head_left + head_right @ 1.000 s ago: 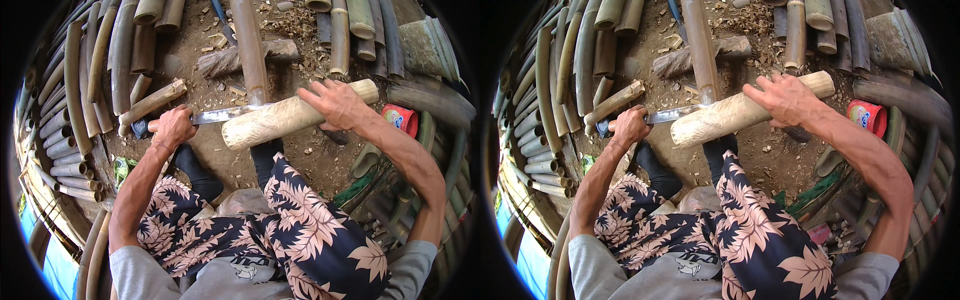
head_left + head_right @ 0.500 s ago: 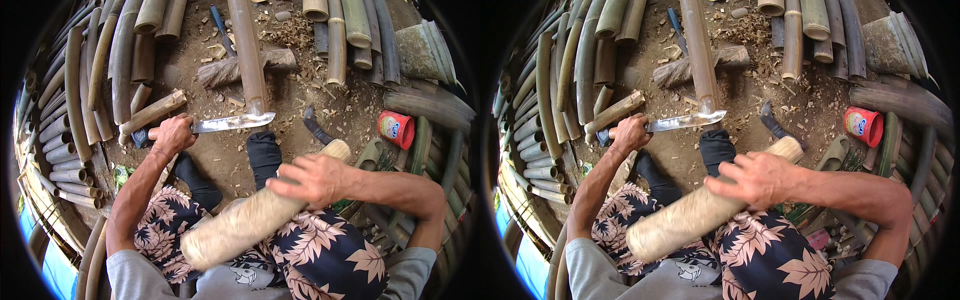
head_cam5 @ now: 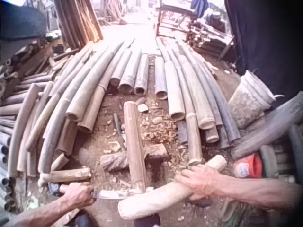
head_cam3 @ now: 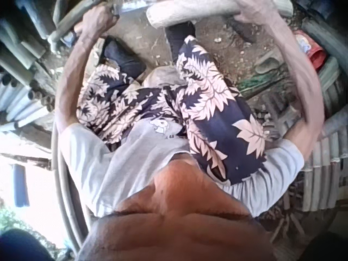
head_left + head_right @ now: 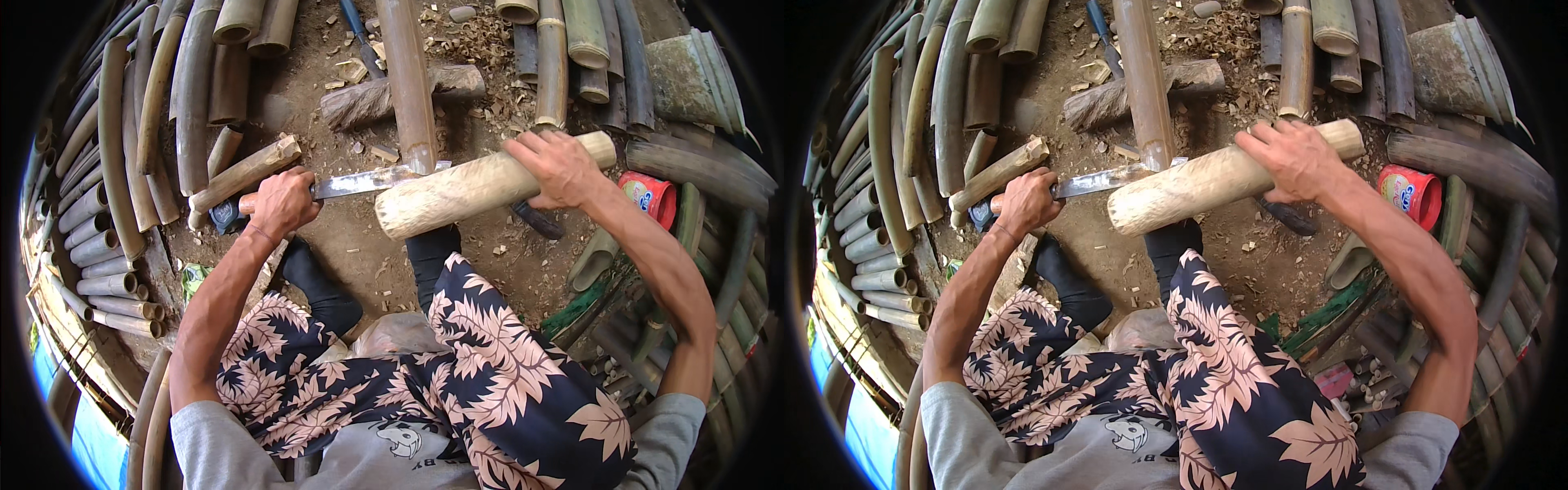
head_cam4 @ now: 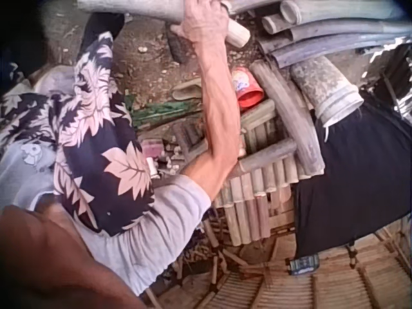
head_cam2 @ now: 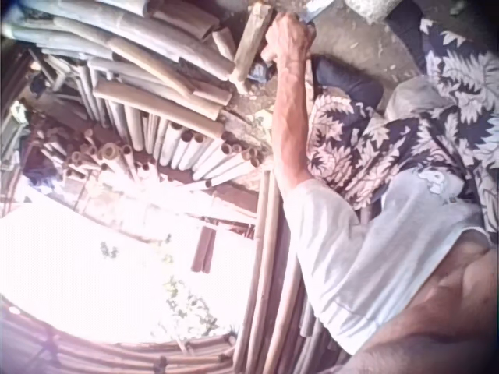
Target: The person carves and fits bamboo pieces together, using a large knife to whittle down the ends and cut holes into a main stalk to create joints.
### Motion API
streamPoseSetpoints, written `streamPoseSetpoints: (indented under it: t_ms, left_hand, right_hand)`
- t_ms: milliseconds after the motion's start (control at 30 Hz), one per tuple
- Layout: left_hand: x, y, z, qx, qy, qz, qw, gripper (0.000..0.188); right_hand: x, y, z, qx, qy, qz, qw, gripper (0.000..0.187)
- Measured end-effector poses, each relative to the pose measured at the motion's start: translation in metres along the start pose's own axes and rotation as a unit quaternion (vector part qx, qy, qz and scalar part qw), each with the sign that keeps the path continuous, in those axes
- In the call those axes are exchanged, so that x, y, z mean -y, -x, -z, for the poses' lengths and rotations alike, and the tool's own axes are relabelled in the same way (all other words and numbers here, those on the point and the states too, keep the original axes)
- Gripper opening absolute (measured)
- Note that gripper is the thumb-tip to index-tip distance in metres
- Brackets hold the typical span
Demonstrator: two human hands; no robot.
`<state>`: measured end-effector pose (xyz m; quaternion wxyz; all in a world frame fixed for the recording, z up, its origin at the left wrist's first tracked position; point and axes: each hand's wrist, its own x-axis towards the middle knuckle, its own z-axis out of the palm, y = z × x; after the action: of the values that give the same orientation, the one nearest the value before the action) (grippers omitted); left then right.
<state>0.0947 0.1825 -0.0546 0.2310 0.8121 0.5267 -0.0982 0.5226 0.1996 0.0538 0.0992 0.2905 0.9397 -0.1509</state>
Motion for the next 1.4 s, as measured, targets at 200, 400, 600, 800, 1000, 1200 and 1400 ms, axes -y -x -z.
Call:
streamPoseSetpoints:
  t_ms: [200,400,600,800,1000,1200,1400]
  left_hand:
    - [-0.003,0.003,-0.002,-0.018,0.004,-0.012,1.000,0.024]
    - [-0.011,0.005,-0.004,-0.126,-0.026,0.038,0.991,0.039]
    - [-0.012,0.016,-0.020,-0.212,-0.025,0.022,0.977,0.050]
    - [0.018,-0.030,0.043,-0.094,0.216,0.175,0.956,0.067]
    - [0.000,-0.044,0.084,0.044,-0.032,0.056,0.997,0.070]
    - [0.004,-0.048,0.073,0.068,-0.017,0.080,0.994,0.070]
    - [0.008,-0.043,0.057,0.090,-0.030,0.074,0.993,0.074]
  right_hand:
    - [0.069,0.007,0.009,-0.135,-0.117,0.154,0.972,0.090]
    - [0.004,0.022,0.008,-0.003,0.011,-0.096,0.995,0.088]
    - [0.078,0.067,-0.001,-0.035,-0.223,-0.087,0.970,0.091]
    - [0.107,0.096,-0.025,-0.011,-0.398,-0.312,0.863,0.085]
    - [0.076,0.105,0.012,-0.116,-0.541,-0.401,0.730,0.099]
    - [0.063,0.058,0.023,-0.296,-0.443,-0.323,0.782,0.105]
    - [0.041,-0.002,0.001,-0.079,-0.218,-0.322,0.918,0.104]
